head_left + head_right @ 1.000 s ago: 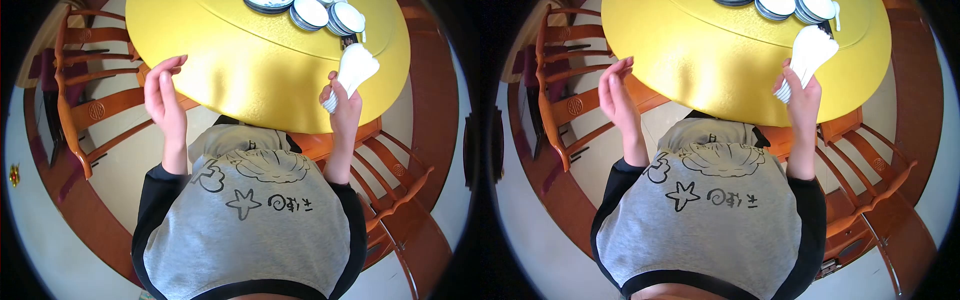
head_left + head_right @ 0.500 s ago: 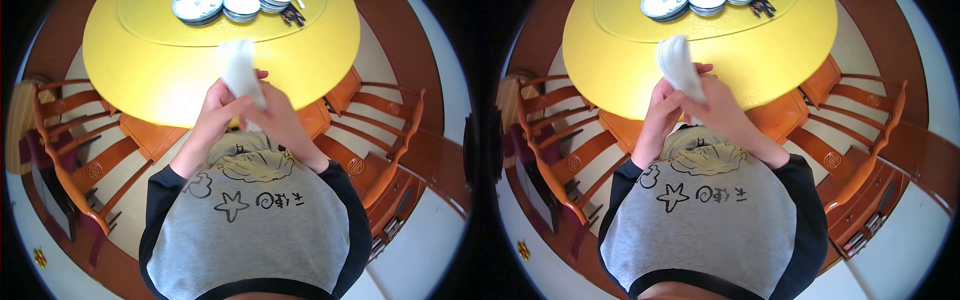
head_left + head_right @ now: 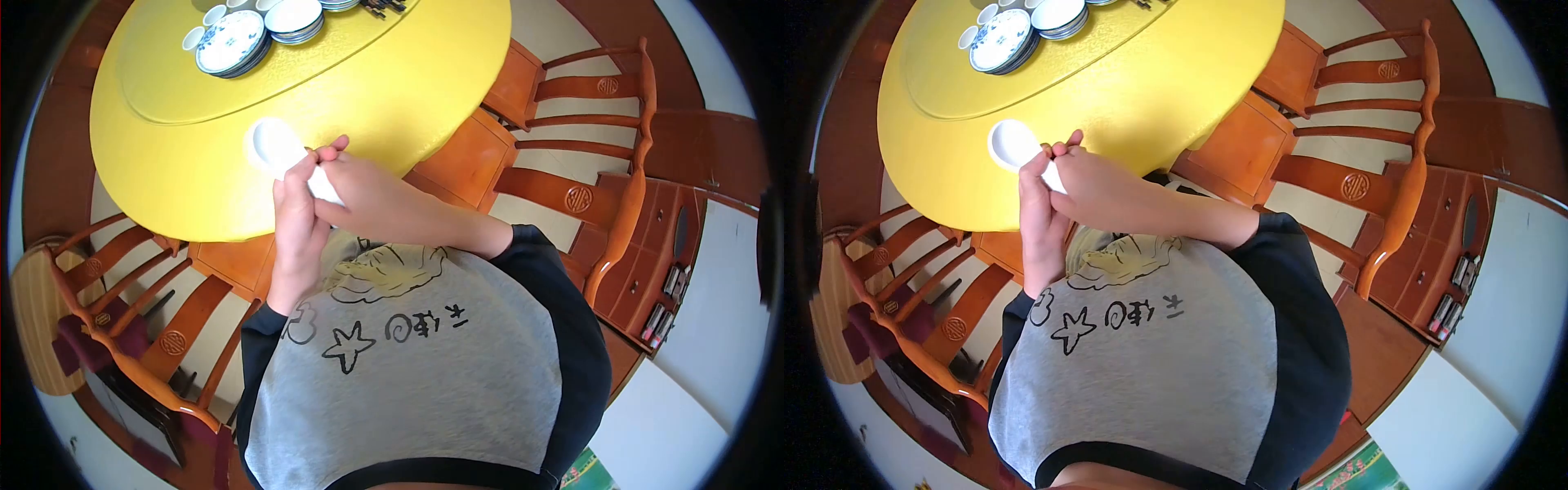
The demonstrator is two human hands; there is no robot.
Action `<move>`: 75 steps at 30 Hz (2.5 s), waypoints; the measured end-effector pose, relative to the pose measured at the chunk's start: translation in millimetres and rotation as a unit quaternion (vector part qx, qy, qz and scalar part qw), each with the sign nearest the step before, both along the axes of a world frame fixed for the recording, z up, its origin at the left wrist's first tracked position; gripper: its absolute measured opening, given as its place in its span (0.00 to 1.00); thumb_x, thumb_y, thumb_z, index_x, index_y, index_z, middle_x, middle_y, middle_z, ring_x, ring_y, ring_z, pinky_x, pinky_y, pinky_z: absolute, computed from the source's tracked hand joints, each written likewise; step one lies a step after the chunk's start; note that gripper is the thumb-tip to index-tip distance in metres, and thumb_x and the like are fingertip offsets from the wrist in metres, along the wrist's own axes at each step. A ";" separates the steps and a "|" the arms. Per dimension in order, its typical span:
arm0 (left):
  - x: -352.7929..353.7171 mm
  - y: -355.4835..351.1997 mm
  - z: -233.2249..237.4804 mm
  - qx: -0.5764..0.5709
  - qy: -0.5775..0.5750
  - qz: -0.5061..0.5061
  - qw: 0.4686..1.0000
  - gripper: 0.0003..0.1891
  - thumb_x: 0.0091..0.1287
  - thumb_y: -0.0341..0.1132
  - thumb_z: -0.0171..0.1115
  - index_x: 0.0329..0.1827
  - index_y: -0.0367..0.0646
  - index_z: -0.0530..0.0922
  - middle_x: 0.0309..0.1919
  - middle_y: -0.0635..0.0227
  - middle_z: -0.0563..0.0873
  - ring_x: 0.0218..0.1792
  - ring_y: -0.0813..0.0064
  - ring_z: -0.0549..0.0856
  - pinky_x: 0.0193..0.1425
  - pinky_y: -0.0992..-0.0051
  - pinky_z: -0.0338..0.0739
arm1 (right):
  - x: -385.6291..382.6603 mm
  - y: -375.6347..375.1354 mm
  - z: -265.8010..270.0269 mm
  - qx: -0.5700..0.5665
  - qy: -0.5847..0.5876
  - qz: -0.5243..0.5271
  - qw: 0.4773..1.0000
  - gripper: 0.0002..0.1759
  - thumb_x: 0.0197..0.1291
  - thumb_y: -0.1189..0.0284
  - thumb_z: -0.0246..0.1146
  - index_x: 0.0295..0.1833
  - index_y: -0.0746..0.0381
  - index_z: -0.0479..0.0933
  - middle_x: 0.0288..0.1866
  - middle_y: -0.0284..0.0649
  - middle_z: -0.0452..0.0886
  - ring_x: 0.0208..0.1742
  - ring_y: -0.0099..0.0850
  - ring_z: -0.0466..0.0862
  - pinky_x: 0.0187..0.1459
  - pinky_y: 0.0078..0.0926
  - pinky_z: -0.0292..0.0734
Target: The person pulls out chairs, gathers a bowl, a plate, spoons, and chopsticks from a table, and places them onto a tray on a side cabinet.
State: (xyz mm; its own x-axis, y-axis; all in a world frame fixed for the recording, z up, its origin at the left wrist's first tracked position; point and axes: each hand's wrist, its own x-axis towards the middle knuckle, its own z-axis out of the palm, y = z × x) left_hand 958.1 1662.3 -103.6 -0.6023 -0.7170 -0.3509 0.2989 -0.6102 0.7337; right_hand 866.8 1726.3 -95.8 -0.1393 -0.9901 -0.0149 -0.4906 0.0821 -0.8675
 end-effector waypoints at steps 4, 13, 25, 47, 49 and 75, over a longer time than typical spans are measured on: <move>0.8 -6.2 -4.9 0.119 0.062 0.002 0.991 0.08 0.62 0.36 0.45 0.29 0.42 0.65 0.23 0.71 0.70 0.47 0.66 0.75 0.49 0.67 0.72 | -18.6 15.3 23.1 0.014 -0.105 0.070 0.992 0.17 0.52 0.69 0.58 0.44 0.69 0.68 0.34 0.43 0.74 0.36 0.30 0.75 0.36 0.25 0.70; -9.6 -27.2 -11.3 0.182 0.036 0.063 0.981 0.03 0.58 0.33 0.48 0.28 0.46 0.64 0.17 0.77 0.60 0.16 0.85 0.61 0.18 0.82 0.59 | -289.0 -94.2 -55.7 -0.091 -0.117 -0.359 0.921 0.13 0.50 0.70 0.58 0.38 0.67 0.73 0.31 0.39 0.79 0.32 0.26 0.78 0.35 0.20 0.73; -23.8 -25.4 -25.1 0.162 0.061 0.079 0.982 0.06 0.60 0.31 0.51 0.30 0.46 0.62 0.15 0.78 0.63 0.12 0.87 0.63 0.16 0.81 0.67 | -432.4 -259.2 -209.1 0.015 0.329 -0.324 0.887 0.14 0.49 0.68 0.56 0.39 0.66 0.72 0.40 0.51 0.73 0.39 0.47 0.77 0.44 0.39 0.72; -104.3 -71.4 -57.9 0.108 -0.041 0.091 0.989 0.09 0.59 0.30 0.55 0.38 0.36 0.67 0.48 0.49 0.73 0.46 0.64 0.77 0.48 0.68 0.75 | -169.8 -101.9 -45.1 0.078 -0.315 -0.035 0.945 0.09 0.55 0.73 0.57 0.39 0.64 0.67 0.29 0.38 0.71 0.28 0.25 0.72 0.30 0.25 0.68; -103.7 -70.7 -66.7 0.091 -0.041 0.097 0.990 0.09 0.60 0.30 0.54 0.39 0.36 0.66 0.50 0.48 0.71 0.49 0.63 0.75 0.51 0.67 0.73 | -152.7 -96.6 -45.0 0.064 -0.247 -0.042 0.966 0.08 0.55 0.74 0.57 0.39 0.64 0.67 0.30 0.40 0.70 0.29 0.28 0.73 0.30 0.26 0.68; -83.6 -77.2 -84.5 0.135 -0.079 0.077 0.985 0.12 0.61 0.31 0.53 0.43 0.41 0.62 0.23 0.72 0.68 0.22 0.82 0.69 0.28 0.78 0.70 | -349.7 -228.3 -185.9 0.070 0.379 -0.221 0.896 0.43 0.25 0.61 0.74 0.50 0.66 0.64 0.46 0.46 0.67 0.46 0.42 0.70 0.48 0.34 0.66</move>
